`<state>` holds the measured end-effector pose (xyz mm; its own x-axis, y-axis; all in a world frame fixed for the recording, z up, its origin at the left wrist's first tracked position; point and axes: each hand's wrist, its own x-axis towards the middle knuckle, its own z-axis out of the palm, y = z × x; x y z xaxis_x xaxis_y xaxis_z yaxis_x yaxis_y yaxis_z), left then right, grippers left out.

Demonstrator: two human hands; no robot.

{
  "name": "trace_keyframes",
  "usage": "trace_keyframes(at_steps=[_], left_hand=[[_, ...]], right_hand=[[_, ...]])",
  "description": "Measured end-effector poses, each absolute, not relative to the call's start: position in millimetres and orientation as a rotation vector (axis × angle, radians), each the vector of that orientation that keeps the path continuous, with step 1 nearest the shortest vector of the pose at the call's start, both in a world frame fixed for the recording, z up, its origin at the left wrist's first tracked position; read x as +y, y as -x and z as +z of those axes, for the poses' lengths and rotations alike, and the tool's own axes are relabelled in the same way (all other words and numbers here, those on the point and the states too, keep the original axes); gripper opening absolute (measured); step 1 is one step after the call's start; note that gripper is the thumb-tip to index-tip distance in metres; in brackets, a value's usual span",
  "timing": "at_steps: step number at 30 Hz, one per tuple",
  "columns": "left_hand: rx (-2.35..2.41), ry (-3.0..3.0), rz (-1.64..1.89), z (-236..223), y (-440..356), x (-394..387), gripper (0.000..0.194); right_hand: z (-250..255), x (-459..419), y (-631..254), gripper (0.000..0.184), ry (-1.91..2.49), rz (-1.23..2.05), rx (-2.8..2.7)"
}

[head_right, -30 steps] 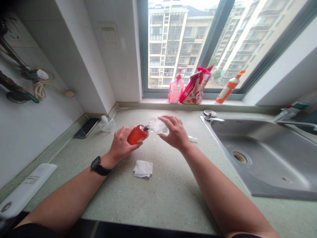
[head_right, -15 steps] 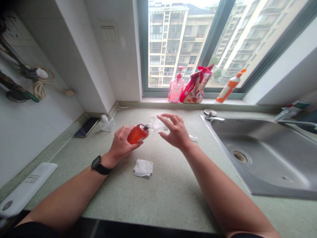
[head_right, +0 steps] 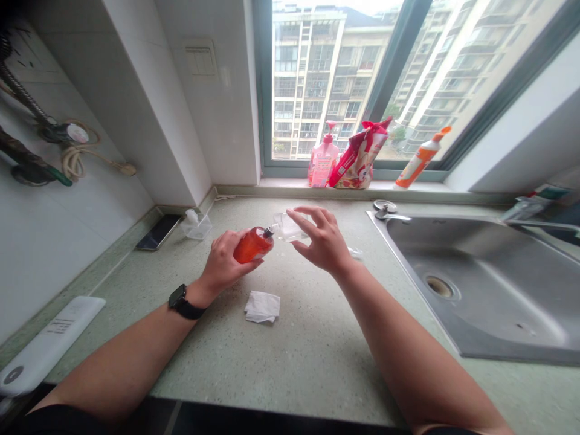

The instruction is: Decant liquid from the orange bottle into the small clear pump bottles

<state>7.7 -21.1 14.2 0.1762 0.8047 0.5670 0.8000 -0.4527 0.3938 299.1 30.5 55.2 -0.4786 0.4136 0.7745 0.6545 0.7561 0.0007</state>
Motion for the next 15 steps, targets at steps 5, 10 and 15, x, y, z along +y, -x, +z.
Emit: trace_keyframes(at_steps=[5,10,15], left_hand=[[1.626,-2.392,1.176,13.7,-8.0,-21.4,0.076],[1.617,-2.391,1.184,13.0,-7.8,-20.9,0.075],[1.615,-2.387,1.185,12.9,-7.9,-20.7,0.075]], right_hand=[[56.7,29.0,-298.5,0.086,0.815,-0.373,-2.141],[57.8,28.4,-299.0,0.086,0.821,-0.37,-2.151],[58.5,28.4,-299.1,0.086,0.813,-0.393,-2.15]])
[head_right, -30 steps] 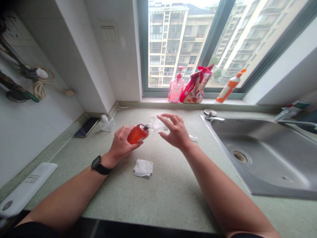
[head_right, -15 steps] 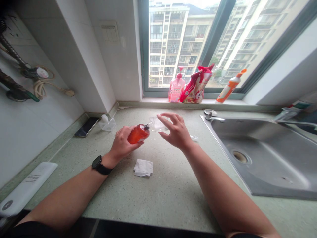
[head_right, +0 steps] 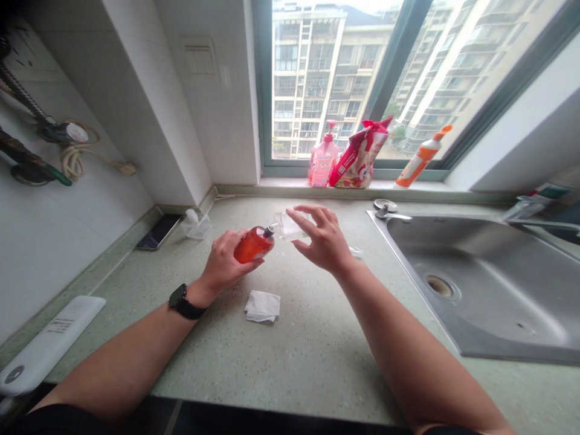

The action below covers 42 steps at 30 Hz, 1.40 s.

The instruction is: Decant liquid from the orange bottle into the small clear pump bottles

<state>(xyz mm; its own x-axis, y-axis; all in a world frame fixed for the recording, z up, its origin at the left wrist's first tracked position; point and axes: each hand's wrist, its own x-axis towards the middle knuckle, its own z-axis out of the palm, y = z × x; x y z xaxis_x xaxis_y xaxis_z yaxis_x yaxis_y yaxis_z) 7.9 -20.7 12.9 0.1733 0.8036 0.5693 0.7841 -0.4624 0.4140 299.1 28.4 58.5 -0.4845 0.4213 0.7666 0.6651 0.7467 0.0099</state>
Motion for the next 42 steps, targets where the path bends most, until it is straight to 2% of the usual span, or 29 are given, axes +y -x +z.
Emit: trace_keyframes(at_steps=[15,42], left_hand=[[1.606,-2.39,1.2,10.2,-7.9,-20.0,0.075],[1.613,-2.361,1.171,11.8,-8.7,-20.8,0.075]], right_hand=[[59.7,27.4,-299.1,0.093,0.817,-0.387,-2.157],[61.5,25.8,-298.8,0.089,0.827,-0.393,-2.16]])
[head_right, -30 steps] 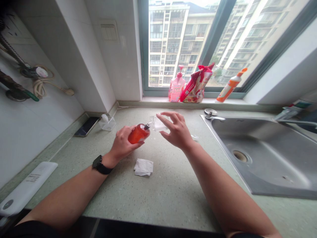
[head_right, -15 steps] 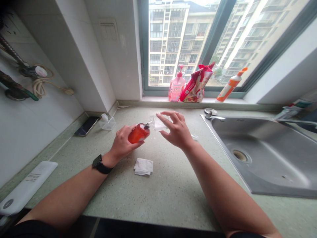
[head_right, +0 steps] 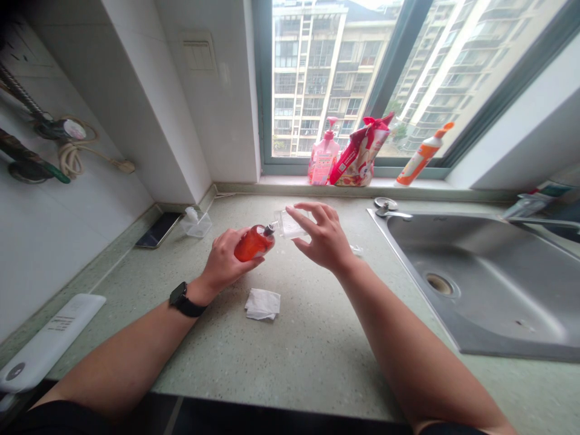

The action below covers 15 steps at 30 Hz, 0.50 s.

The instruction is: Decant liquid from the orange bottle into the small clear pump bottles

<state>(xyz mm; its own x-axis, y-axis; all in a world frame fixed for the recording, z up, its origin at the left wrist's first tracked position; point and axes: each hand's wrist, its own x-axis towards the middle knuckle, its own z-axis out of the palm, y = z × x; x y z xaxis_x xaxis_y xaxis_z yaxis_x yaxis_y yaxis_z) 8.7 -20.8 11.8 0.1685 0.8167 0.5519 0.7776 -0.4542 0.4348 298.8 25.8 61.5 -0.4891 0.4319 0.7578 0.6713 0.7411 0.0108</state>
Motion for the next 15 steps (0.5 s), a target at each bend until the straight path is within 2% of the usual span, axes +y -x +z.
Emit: trace_keyframes(at_steps=[15], left_hand=[[1.599,-2.371,1.18,11.8,-8.4,-21.0,0.075]], right_hand=[[61.1,25.5,-299.3,0.091,0.843,-0.389,-2.172]])
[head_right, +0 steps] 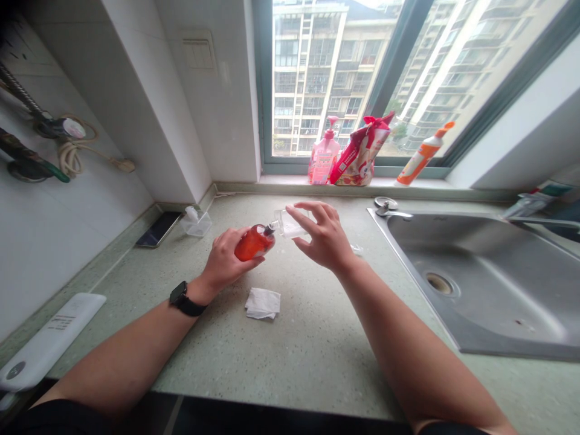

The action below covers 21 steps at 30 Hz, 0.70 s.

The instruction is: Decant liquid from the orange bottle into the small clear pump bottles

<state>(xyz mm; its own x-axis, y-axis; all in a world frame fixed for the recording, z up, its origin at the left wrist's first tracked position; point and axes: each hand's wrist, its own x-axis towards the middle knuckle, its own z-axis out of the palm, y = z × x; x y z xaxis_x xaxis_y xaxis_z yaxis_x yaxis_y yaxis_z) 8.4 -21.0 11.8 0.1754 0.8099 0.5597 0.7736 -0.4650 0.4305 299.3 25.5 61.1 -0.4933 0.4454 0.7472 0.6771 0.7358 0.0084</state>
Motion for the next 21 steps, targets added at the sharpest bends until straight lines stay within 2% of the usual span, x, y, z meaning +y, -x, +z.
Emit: trace_keyframes(at_steps=[21], left_hand=[[1.6,-2.355,1.177,10.8,-8.9,-20.9,0.076]], right_hand=[[63.3,25.2,-299.8,0.093,0.836,-0.389,-2.176]])
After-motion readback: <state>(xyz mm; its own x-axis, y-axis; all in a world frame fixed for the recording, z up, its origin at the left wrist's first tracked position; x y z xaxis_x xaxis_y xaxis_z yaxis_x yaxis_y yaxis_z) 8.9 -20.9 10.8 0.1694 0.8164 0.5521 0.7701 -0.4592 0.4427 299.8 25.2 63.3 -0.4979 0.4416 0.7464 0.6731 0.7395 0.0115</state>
